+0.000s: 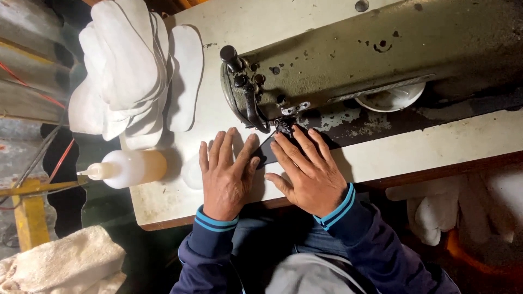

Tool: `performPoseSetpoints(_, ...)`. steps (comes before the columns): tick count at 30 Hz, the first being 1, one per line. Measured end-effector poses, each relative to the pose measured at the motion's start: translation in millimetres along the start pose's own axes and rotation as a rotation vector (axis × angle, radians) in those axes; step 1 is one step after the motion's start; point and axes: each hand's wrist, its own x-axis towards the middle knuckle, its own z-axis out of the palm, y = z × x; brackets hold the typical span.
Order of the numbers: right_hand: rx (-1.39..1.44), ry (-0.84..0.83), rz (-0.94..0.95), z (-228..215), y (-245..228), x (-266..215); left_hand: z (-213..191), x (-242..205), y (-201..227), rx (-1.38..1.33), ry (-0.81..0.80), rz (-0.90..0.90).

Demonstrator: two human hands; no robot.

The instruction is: Stitching the edges of shoe insoles using an industrial sewing machine at a workbench.

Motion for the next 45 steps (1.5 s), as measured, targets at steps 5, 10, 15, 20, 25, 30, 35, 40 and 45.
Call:
performPoseSetpoints(5,0.0,-0.006,0.002,0,0,0,-9,-10,12,-0.014,0.005,-0.008)
performPoseSetpoints(10,0.011,0.005,0.0,0,0,1,-18,-21,26,-0.014,0.018,-0.001)
performPoseSetpoints(15,0.005,0.004,0.001,0,1,-1,-25,-32,39,-0.066,-0.005,0.02)
performPoseSetpoints(20,-0.024,-0.01,-0.01,-8,0,6,-39,-38,55,-0.097,-0.115,0.054)
performPoseSetpoints(25,-0.019,-0.045,0.002,-7,1,3,-38,-43,61,-0.116,-0.1,0.071)
performPoseSetpoints(30,-0.025,-0.017,-0.001,-5,1,2,-35,-45,56,-0.141,-0.074,0.108)
performPoseSetpoints(35,-0.028,-0.018,0.008,-6,0,4,-32,-47,46,-0.153,-0.081,0.134)
performPoseSetpoints(40,-0.034,-0.026,0.002,-6,1,2,-29,-46,31,-0.17,-0.108,0.166)
performPoseSetpoints(45,0.016,0.07,0.011,1,0,2,-11,-47,19,-0.204,-0.027,0.138)
